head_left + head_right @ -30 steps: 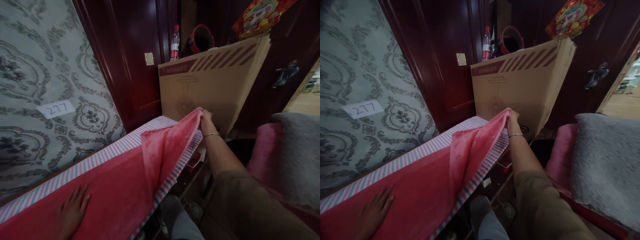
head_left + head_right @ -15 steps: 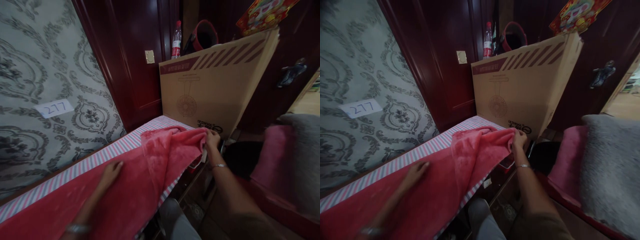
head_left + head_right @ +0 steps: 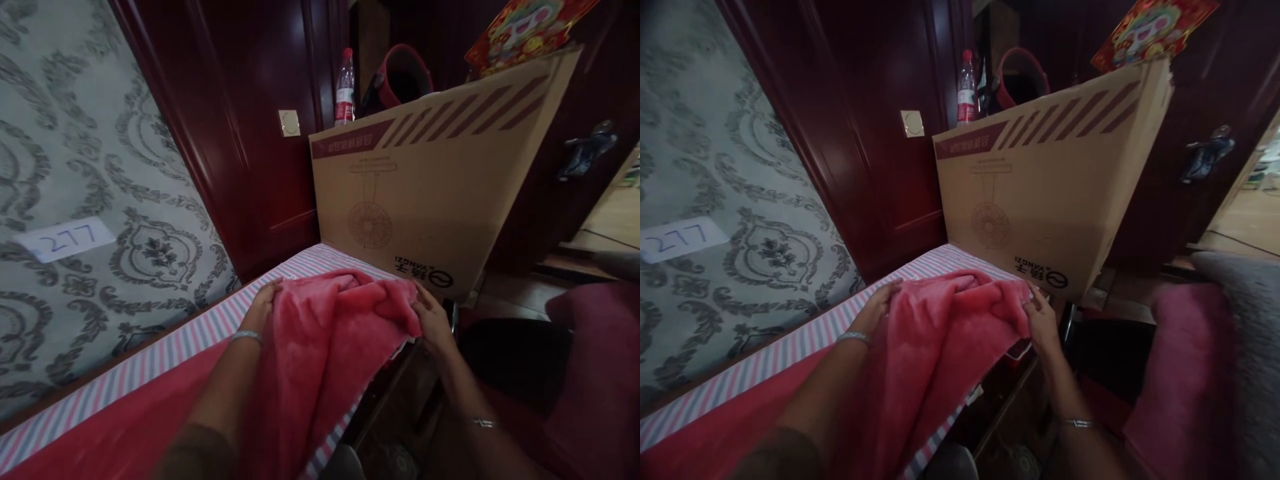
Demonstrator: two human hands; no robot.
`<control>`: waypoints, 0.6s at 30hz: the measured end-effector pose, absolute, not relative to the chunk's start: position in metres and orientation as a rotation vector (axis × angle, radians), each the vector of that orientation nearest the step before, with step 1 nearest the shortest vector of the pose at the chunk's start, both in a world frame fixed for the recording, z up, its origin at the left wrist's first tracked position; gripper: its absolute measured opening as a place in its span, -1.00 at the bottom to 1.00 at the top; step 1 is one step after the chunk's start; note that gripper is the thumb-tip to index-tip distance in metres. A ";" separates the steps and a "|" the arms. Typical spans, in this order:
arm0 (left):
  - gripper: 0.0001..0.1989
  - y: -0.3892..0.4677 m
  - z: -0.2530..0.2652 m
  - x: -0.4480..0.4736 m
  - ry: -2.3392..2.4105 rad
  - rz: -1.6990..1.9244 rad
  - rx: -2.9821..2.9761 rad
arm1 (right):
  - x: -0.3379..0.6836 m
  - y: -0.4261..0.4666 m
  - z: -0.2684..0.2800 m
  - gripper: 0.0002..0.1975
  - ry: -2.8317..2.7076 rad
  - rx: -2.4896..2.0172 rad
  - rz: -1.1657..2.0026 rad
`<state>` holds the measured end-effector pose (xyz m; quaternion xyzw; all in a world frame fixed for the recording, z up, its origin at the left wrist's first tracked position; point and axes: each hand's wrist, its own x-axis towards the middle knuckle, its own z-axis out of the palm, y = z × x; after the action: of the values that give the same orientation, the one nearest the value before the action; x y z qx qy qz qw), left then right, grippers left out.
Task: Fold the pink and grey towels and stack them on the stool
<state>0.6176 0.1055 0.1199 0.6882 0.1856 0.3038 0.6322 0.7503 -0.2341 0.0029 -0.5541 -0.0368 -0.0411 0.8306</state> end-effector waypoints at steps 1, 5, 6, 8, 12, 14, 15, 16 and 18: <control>-0.96 0.103 0.131 0.622 0.410 0.750 1.601 | 0.750 -0.235 0.013 -0.47 -0.089 -1.123 -0.045; -0.72 0.066 0.172 0.633 0.174 0.988 1.809 | 0.743 -0.227 0.059 -0.41 -0.158 -0.877 0.075; -0.68 0.049 0.175 0.634 0.098 1.001 1.862 | 0.741 -0.222 0.069 -0.37 -0.178 -0.854 0.096; -0.57 0.011 0.170 0.636 -0.154 0.976 2.089 | 0.736 -0.210 0.083 -0.36 -0.201 -0.845 0.148; -0.54 -0.049 0.128 0.632 -0.585 0.829 2.417 | 0.730 -0.190 0.091 -0.52 -0.234 -0.863 0.241; -0.58 -0.064 0.111 0.629 -0.638 0.783 2.402 | 0.729 -0.189 0.089 -0.56 -0.265 -0.874 0.234; -0.60 -0.068 0.105 0.627 -0.632 0.771 2.373 | 0.728 -0.189 0.088 -0.57 -0.275 -0.877 0.224; -0.60 -0.072 0.102 0.626 -0.599 0.760 2.336 | 0.726 -0.191 0.088 -0.56 -0.279 -0.877 0.213; -0.55 -0.078 0.103 0.626 -0.465 0.740 2.254 | 0.723 -0.194 0.089 -0.52 -0.280 -0.897 0.207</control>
<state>0.6262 -0.0785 0.1032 0.8720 -0.1799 0.2862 0.3541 0.7233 -0.1943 0.0894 -0.4314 -0.1344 0.0998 0.8865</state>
